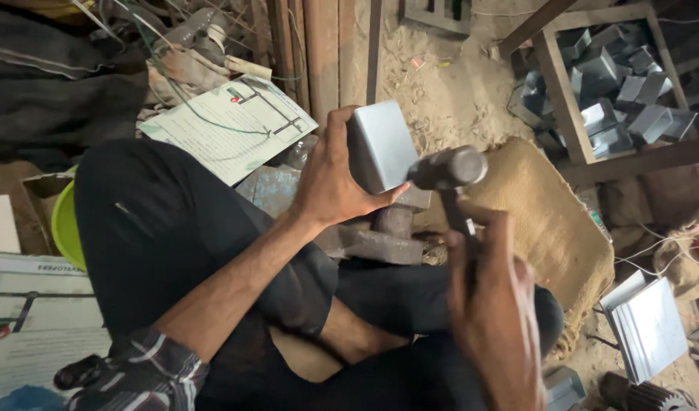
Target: The person sits on the floor and repeatedly hammers a rectangular metal box on an anvil to shape its edges. The person holds the metal box with one hand and strikes it with a hammer using the other hand, occasionally rotating the box to work on different sides.
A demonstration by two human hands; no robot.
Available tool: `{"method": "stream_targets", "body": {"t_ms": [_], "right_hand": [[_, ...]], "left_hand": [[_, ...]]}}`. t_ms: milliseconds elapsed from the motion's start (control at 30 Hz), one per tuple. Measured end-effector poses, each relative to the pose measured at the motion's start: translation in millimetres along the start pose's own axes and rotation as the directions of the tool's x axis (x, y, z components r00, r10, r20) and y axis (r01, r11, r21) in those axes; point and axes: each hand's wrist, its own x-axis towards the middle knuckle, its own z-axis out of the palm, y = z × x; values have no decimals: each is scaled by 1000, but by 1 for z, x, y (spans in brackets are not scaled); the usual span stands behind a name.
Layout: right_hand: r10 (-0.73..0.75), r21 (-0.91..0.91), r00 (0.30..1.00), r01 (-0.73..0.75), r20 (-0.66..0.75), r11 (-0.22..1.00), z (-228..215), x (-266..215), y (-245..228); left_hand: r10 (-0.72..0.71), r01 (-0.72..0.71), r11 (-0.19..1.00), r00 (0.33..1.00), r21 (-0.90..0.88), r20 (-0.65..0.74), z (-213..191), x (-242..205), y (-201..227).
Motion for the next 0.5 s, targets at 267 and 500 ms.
{"method": "stream_targets", "body": {"t_ms": [267, 500], "right_hand": [[-393, 31, 876, 418, -279, 908, 26, -12, 8], [-232, 65, 929, 261, -289, 963, 8, -26, 8]], "left_hand": [[-53, 53, 998, 999, -35, 8, 0, 0, -2], [-33, 33, 998, 999, -47, 5, 0, 1, -1]]}}
